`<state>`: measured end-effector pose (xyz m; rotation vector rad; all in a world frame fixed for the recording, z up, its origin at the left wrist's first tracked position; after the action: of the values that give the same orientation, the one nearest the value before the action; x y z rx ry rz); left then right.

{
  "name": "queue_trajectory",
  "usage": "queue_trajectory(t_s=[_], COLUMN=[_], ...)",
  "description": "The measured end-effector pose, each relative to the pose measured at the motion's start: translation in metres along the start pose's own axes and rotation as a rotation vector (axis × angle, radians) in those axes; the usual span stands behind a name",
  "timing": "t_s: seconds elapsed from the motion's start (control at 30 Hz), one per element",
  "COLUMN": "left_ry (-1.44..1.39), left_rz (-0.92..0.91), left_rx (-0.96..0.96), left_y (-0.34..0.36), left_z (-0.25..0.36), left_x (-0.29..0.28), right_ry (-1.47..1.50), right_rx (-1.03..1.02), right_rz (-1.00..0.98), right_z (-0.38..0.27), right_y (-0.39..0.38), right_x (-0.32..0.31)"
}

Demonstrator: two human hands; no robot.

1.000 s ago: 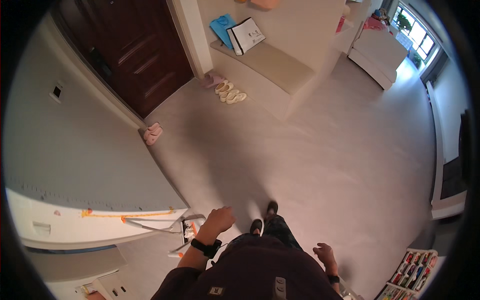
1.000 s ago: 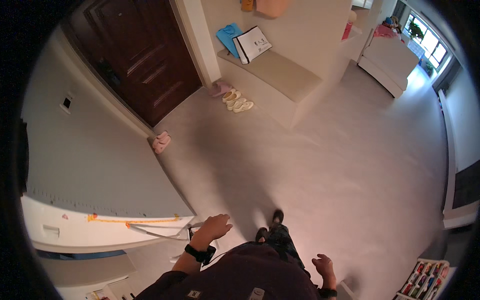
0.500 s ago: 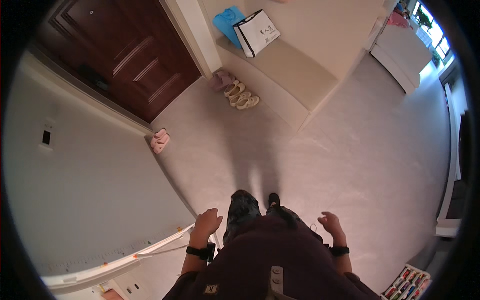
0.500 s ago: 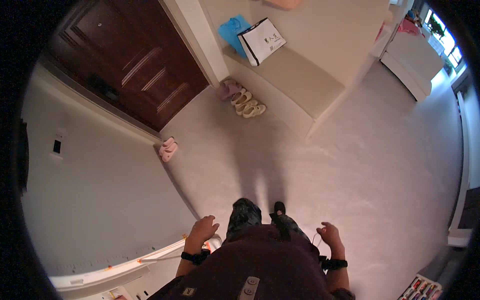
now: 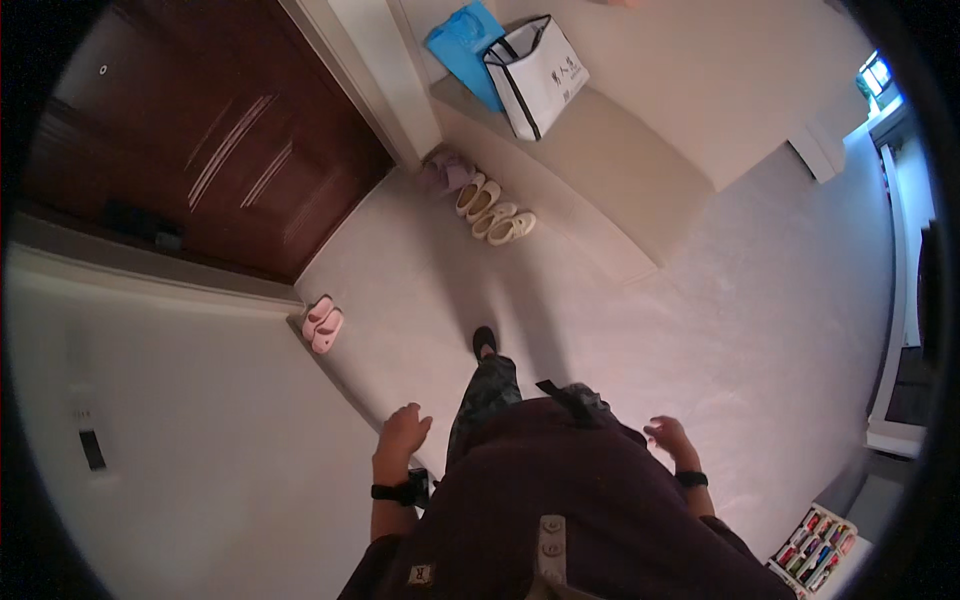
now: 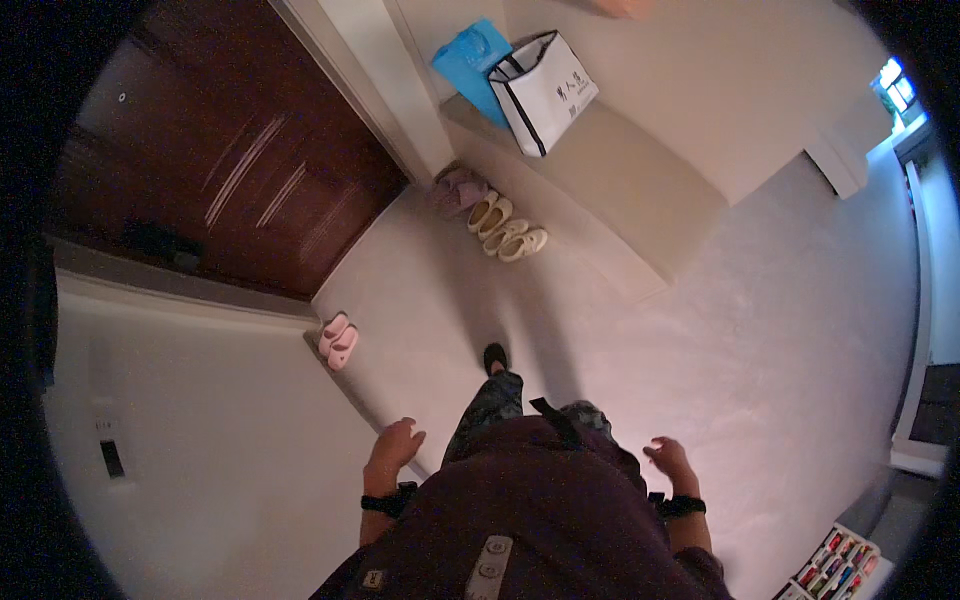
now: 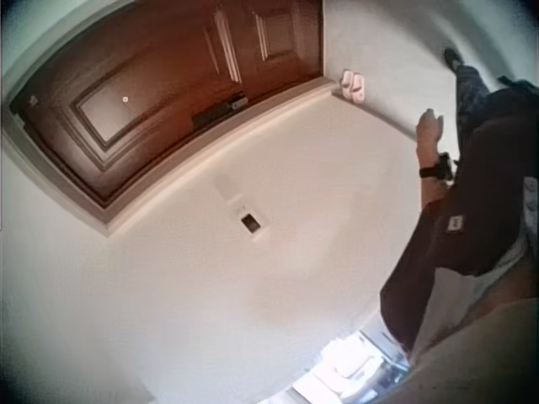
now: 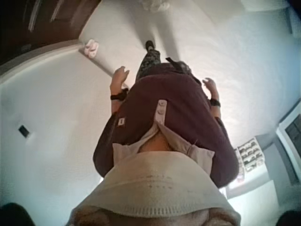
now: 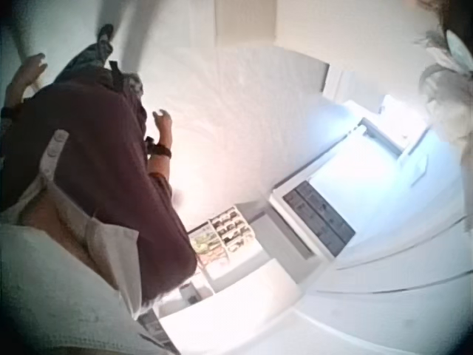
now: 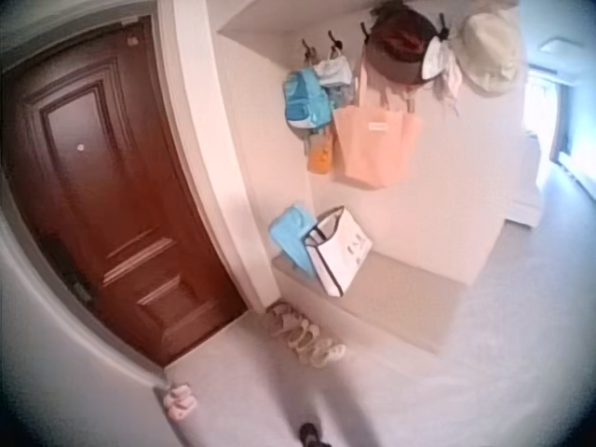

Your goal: The person sweeps the floor with a broom, collects debris into a dustpan, empties the dustpan into a bin, and then washes their hands at a sink.

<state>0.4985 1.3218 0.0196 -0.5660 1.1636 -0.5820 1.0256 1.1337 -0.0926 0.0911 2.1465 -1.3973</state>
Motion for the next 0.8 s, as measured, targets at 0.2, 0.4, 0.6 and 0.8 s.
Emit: queue_trajectory(t_s=[0.2, 0.4, 0.6, 0.8], left_ry=[0.122, 0.186, 0.048, 0.135], left_rz=[0.174, 0.083, -0.021, -0.016], left_rx=[0.06, 0.144, 0.121, 0.172], left_y=[0.09, 0.172, 0.205, 0.236], left_z=[-0.015, 0.013, 0.032, 0.057], left_x=[-0.135, -0.179, -0.184, -0.207], right_ry=[0.158, 0.262, 0.296, 0.315], right_rx=[0.033, 0.139, 0.041, 0.062], right_rz=[0.063, 0.082, 0.113, 0.132], right_z=[-0.112, -0.147, -0.199, -0.214], right_y=[-0.015, 0.017, 0.07, 0.074], right_x=[-0.012, -0.023, -0.032, -0.054])
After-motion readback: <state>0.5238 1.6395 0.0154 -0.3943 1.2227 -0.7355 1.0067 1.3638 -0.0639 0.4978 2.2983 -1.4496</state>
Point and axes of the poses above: each hand's wrist, its own y-axis towards the middle knuckle, its own x-axis out of the palm, z = x × y, the point moved 8 cm from there along y, towards the middle knuckle, and after that the axes turned 5 degrees about x, right-handed, at the moved point
